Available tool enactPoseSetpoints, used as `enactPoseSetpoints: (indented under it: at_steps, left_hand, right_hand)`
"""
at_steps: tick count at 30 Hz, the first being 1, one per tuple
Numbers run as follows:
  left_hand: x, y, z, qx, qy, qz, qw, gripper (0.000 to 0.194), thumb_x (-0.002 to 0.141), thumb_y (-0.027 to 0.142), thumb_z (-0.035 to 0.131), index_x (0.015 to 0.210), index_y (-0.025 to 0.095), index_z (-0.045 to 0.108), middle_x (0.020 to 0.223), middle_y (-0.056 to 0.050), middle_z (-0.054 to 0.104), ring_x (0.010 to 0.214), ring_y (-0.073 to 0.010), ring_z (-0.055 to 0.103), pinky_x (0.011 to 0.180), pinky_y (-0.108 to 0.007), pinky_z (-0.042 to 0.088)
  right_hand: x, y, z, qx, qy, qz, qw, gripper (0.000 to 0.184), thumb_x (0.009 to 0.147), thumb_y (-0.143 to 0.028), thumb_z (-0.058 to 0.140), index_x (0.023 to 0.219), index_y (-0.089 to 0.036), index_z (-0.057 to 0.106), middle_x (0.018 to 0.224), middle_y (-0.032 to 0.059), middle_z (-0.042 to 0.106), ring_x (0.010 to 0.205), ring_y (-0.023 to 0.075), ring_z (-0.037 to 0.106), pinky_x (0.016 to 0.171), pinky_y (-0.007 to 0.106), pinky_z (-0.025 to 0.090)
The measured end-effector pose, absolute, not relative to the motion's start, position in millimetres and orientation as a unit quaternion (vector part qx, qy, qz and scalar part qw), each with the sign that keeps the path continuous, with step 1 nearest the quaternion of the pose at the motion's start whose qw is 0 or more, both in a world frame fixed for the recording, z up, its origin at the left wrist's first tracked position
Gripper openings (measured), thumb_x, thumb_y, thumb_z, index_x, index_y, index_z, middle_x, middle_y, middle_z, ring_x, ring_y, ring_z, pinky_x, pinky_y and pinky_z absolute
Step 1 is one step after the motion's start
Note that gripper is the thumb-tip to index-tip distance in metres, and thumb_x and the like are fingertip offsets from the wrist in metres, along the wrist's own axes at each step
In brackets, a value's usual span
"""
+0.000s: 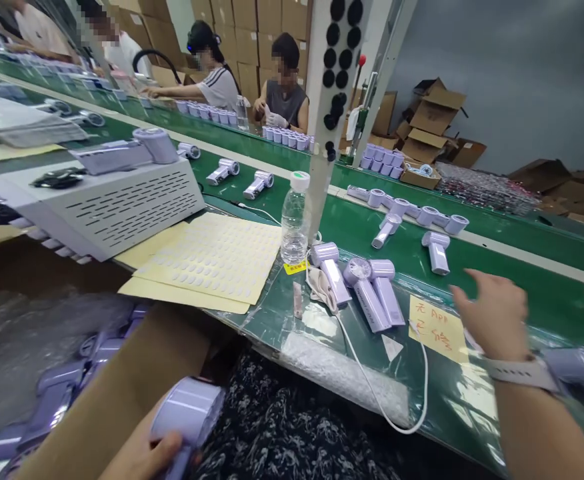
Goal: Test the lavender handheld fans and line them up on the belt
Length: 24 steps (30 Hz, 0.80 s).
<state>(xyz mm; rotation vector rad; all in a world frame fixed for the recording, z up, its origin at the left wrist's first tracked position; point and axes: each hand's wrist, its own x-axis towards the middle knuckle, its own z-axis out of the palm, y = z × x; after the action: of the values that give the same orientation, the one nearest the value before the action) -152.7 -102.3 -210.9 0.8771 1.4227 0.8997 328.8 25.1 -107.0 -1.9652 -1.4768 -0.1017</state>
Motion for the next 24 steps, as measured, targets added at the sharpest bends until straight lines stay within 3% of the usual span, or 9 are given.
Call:
enactPoseSetpoints:
  at_steps: [3,6,8,11,14,20,24]
  left_hand:
    - [-141.0,-96.5,-198.8,0.379,0.622,0.431,0.533,0.075,0.055,0.089,0.069,0.114,0.043,0.065,0.093,0.006,0.075,0.071,-0.0257,0.063,0.074,-0.039,0.052]
    - [-130.4,-79.2,-188.1,0.411,0.563,0.455,0.554,0.095,0.053,0.089,0.073,0.126,0.031,0.055,0.101,-0.003,0.072,0.088,-0.0271,0.064,0.079,-0.033,0.049]
    - [-127.6,-68.6,-191.2,0.427,0.523,0.450,0.584,0.101,0.052,0.088,0.076,0.129,0.029,0.049,0.100,-0.004,0.069,0.085,-0.0238,0.061,0.075,-0.030,0.045]
    - [-125.3,-55.8,-208.7,0.471,0.470,0.431,0.610,0.103,0.053,0.086,0.077,0.130,0.026,0.045,0.097,-0.003,0.065,0.080,-0.0201,0.056,0.070,-0.028,0.042]
    - [-120.6,-46.7,-223.6,0.495,0.448,0.413,0.619,0.100,0.057,0.086,0.075,0.129,0.024,0.043,0.095,-0.003,0.062,0.078,-0.0189,0.053,0.070,-0.028,0.040]
    - [-115.7,-42.7,-214.2,0.520,0.432,0.374,0.636,0.096,0.062,0.081,0.077,0.132,0.025,0.043,0.097,-0.001,0.061,0.079,-0.0175,0.053,0.070,-0.027,0.039]
    - [-126.2,-43.8,-211.5,0.547,0.413,0.345,0.641,0.100,0.058,0.082,0.078,0.133,0.025,0.044,0.104,-0.004,0.064,0.085,-0.0208,0.058,0.071,-0.028,0.044]
  right_hand:
    - [231.1,94.6,-111.2,-0.660,-0.653,0.063,0.366,0.051,0.075,-0.045,0.074,0.118,-0.018,0.070,0.123,0.0179,0.069,0.125,0.0401,0.058,0.110,0.057,0.041]
    - [148.4,146.4,-116.7,-0.611,-0.664,0.151,0.404,0.073,0.074,-0.050,0.078,0.134,-0.014,0.057,0.124,0.0168,0.068,0.109,0.0295,0.067,0.094,0.041,0.055]
    - [112.0,164.5,-118.8,-0.611,-0.640,0.177,0.431,0.083,0.073,-0.053,0.081,0.137,-0.009,0.050,0.125,0.0224,0.064,0.103,0.0290,0.068,0.090,0.041,0.056]
    - [84.1,170.1,-121.8,-0.628,-0.593,0.180,0.472,0.094,0.069,-0.052,0.085,0.139,-0.007,0.041,0.133,0.0294,0.054,0.112,0.0346,0.063,0.099,0.049,0.051]
    - [72.4,165.5,-125.6,-0.630,-0.567,0.182,0.498,0.100,0.064,-0.050,0.089,0.141,-0.012,0.037,0.136,0.0275,0.052,0.124,0.0401,0.055,0.108,0.059,0.041]
    - [77.8,156.6,-106.9,-0.560,-0.583,0.289,0.513,0.068,0.061,-0.040,0.093,0.114,-0.019,0.056,0.109,0.0136,0.071,0.108,0.0334,0.067,0.100,0.051,0.049]
    - [110.2,100.6,-82.4,-0.483,-0.577,0.369,0.545,0.063,0.066,-0.066,0.083,0.106,-0.022,0.061,0.109,0.0108,0.072,0.102,0.0277,0.070,0.094,0.043,0.055]
